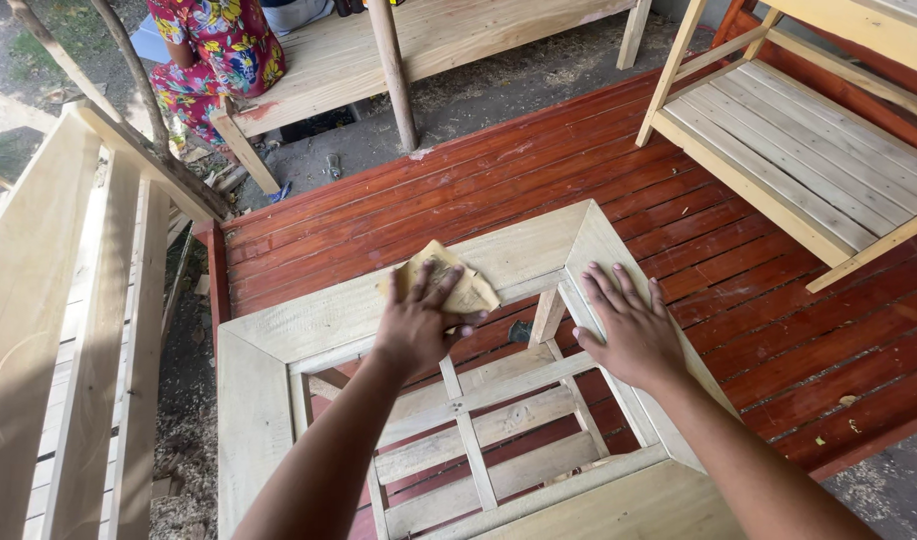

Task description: The person sands a wooden window-frame panel resting on a red slatted work table, rubbing sandpaper by hand along the frame edges and inner crossbars, working around the frame section by section throughout the clip.

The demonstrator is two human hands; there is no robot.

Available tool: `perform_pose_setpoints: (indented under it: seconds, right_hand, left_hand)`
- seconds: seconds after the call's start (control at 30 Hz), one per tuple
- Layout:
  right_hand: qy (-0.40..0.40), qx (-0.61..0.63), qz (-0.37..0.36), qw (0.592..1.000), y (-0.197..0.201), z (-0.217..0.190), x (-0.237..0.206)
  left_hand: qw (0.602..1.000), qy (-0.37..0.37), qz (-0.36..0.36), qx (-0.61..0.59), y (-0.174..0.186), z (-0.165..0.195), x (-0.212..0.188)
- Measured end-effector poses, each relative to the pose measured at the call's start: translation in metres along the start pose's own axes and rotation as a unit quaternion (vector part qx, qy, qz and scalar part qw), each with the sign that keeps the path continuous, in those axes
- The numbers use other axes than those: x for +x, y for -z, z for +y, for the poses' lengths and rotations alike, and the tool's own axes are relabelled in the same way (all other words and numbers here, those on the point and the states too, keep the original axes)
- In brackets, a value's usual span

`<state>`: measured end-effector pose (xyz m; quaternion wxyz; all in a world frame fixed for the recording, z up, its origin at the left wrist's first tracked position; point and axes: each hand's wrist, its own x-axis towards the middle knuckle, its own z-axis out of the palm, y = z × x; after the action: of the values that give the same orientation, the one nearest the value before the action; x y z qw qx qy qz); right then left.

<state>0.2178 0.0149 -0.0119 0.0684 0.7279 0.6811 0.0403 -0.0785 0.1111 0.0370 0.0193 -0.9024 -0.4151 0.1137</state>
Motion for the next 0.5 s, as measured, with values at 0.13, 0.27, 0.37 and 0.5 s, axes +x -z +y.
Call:
perform_pose_setpoints:
  seconds: [0.13,0.27,0.37,0.5]
  right_hand:
    - [0.01,0.019,0.022,1.0,0.002,0.002,0.002]
    - [0.021,0.016,0.011,1.0,0.001,0.002,0.002]
    - [0.015,0.018,0.018,1.0,0.0,0.001,0.001]
    - [0.007,0.006,0.012,1.0,-0.001,0.0,0.002]
  left_hand:
    - [1.0,-0.029,0.003,0.011,0.005,0.002,0.005]
    - [0.999,-0.04,0.02,0.027,0.006,-0.024,-0.014]
    - [0.996,-0.024,-0.06,0.062,0.007,-0.035,-0.013]
    - [0.995,-0.043,-0.034,0.083,0.005,-0.02,0.011]
